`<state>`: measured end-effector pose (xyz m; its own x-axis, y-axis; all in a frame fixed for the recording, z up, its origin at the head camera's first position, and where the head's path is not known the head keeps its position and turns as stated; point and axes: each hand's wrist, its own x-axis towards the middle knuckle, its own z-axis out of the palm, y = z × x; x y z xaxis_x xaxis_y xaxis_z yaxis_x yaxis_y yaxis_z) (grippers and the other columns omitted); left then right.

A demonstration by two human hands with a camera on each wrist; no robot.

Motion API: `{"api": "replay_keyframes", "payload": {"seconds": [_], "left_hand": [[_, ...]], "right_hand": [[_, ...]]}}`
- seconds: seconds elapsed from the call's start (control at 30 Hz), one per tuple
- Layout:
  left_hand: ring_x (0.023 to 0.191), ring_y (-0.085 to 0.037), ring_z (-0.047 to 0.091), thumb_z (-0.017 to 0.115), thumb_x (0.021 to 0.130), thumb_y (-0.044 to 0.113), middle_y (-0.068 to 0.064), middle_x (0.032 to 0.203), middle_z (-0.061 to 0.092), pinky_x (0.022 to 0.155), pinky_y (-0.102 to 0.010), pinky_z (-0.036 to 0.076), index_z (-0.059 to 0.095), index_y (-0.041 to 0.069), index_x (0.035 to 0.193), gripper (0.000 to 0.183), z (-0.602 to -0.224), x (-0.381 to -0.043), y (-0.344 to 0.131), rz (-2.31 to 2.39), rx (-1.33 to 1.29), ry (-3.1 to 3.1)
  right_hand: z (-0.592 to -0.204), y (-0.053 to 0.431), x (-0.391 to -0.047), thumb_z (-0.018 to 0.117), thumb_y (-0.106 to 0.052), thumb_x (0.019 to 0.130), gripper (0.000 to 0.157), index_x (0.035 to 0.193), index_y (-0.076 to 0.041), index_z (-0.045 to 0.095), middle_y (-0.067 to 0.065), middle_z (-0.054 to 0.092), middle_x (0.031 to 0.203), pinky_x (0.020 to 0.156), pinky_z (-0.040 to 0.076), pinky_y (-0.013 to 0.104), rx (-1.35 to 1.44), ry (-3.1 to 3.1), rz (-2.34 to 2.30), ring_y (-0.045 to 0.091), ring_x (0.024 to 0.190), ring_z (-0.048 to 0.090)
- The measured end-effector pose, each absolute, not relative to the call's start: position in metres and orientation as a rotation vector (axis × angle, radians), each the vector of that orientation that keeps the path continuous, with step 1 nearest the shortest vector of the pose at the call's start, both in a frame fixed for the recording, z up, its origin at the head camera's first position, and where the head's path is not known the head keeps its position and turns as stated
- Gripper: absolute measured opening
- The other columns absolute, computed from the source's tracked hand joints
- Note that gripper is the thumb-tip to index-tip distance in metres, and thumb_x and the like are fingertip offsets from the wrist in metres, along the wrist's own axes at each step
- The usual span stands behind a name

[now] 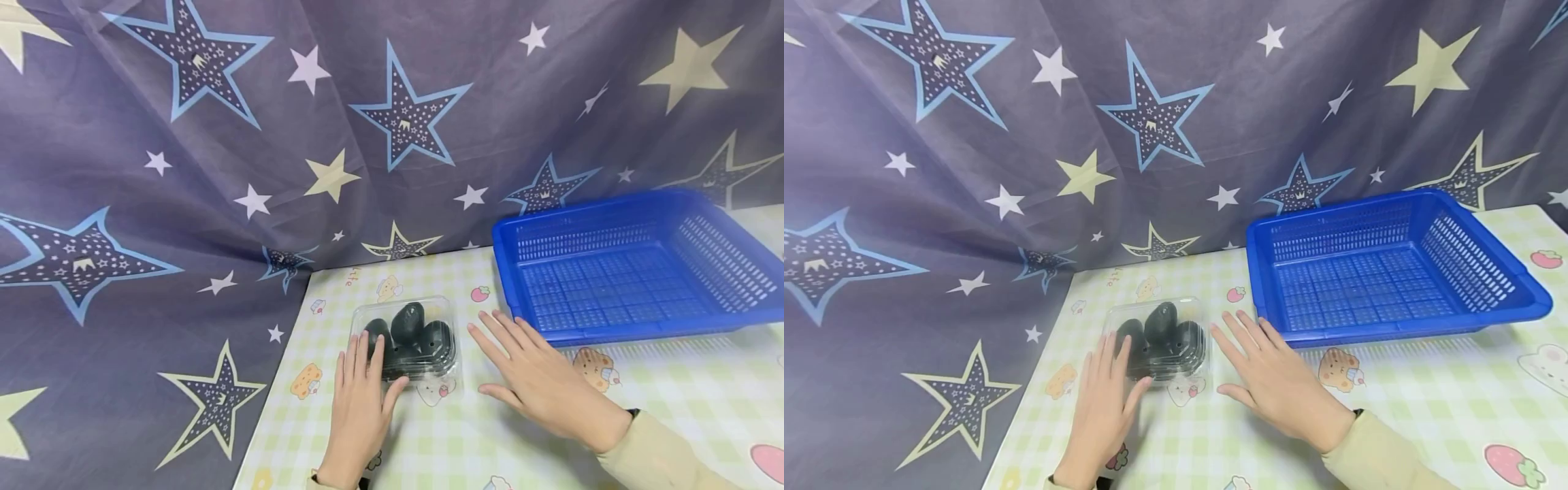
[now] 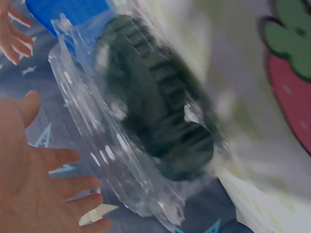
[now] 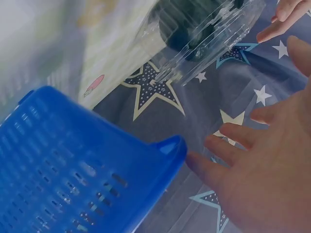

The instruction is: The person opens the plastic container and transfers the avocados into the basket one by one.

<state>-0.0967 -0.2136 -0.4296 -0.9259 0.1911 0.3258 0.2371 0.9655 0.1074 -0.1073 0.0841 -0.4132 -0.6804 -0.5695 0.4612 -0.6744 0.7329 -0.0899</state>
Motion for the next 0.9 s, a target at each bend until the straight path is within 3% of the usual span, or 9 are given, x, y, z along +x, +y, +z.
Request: {"api": "replay_keyframes", "payload": {"seconds": [0.1, 0.2, 0.27, 0.43, 0.5, 0.77, 0.9], "left_hand": [[0.153, -0.032, 0.012, 0.051, 0.099, 0.054, -0.014, 0.164, 0.020, 0.124, -0.055, 0.012, 0.028, 0.017, 0.158, 0.074, -0.431, -0.098, -0.220, -0.206, -0.290, -2.798], [0.153, -0.033, 0.012, 0.054, 0.098, 0.051, -0.014, 0.164, 0.020, 0.124, -0.056, 0.012, 0.026, 0.019, 0.159, 0.074, -0.432, -0.098, -0.226, -0.218, -0.285, -2.794], [0.152, -0.034, 0.013, 0.057, 0.098, 0.049, -0.014, 0.164, 0.020, 0.124, -0.056, 0.012, 0.024, 0.020, 0.159, 0.075, -0.433, -0.099, -0.230, -0.227, -0.294, -2.787], [0.152, -0.035, 0.014, 0.061, 0.097, 0.044, -0.011, 0.166, 0.014, 0.126, -0.050, 0.007, 0.021, 0.020, 0.160, 0.079, -0.436, -0.101, -0.239, -0.249, -0.370, -2.771], [0.152, -0.034, 0.013, 0.062, 0.096, 0.044, -0.009, 0.167, 0.011, 0.127, -0.047, 0.004, 0.020, 0.020, 0.160, 0.080, -0.437, -0.101, -0.242, -0.267, -0.405, -2.773], [0.152, -0.035, 0.013, 0.057, 0.098, 0.047, -0.007, 0.167, 0.008, 0.128, -0.045, 0.004, 0.022, 0.018, 0.159, 0.077, -0.440, -0.105, -0.250, -0.306, -0.481, -2.786], [0.152, -0.035, 0.015, 0.059, 0.097, 0.047, -0.007, 0.167, 0.009, 0.128, -0.036, -0.003, 0.022, 0.017, 0.159, 0.079, -0.442, -0.108, -0.254, -0.319, -0.517, -2.778]], "right_hand": [[-0.415, 0.079, -0.109, 0.056, -0.048, 0.097, 0.075, 0.155, -0.007, 0.032, 0.018, 0.031, 0.159, 0.121, 0.026, 0.053, 0.969, -2.521, 0.348, 0.038, 0.145, 0.032], [-0.417, 0.075, -0.111, 0.055, -0.049, 0.097, 0.075, 0.155, -0.007, 0.033, 0.018, 0.032, 0.158, 0.126, 0.015, 0.047, 0.978, -2.508, 0.354, 0.037, 0.145, 0.032], [-0.419, 0.072, -0.113, 0.056, -0.049, 0.096, 0.075, 0.154, -0.006, 0.035, 0.019, 0.034, 0.157, 0.127, 0.014, 0.046, 0.987, -2.494, 0.354, 0.037, 0.144, 0.034], [-0.422, 0.064, -0.117, 0.054, -0.051, 0.097, 0.075, 0.152, -0.004, 0.037, 0.019, 0.038, 0.155, 0.118, 0.033, 0.054, 1.016, -2.476, 0.333, 0.037, 0.142, 0.038], [-0.423, 0.060, -0.118, 0.055, -0.051, 0.096, 0.075, 0.152, -0.005, 0.037, 0.020, 0.038, 0.155, 0.117, 0.035, 0.055, 1.026, -2.494, 0.335, 0.037, 0.142, 0.038], [-0.426, 0.047, -0.124, 0.063, -0.047, 0.093, 0.079, 0.154, -0.005, 0.034, 0.020, 0.036, 0.156, 0.119, 0.034, 0.051, 1.066, -2.571, 0.354, 0.036, 0.144, 0.035], [-0.427, 0.041, -0.127, 0.062, -0.047, 0.094, 0.075, 0.150, -0.004, 0.040, 0.021, 0.036, 0.156, 0.119, 0.032, 0.052, 1.088, -2.580, 0.337, 0.037, 0.144, 0.035]]}}
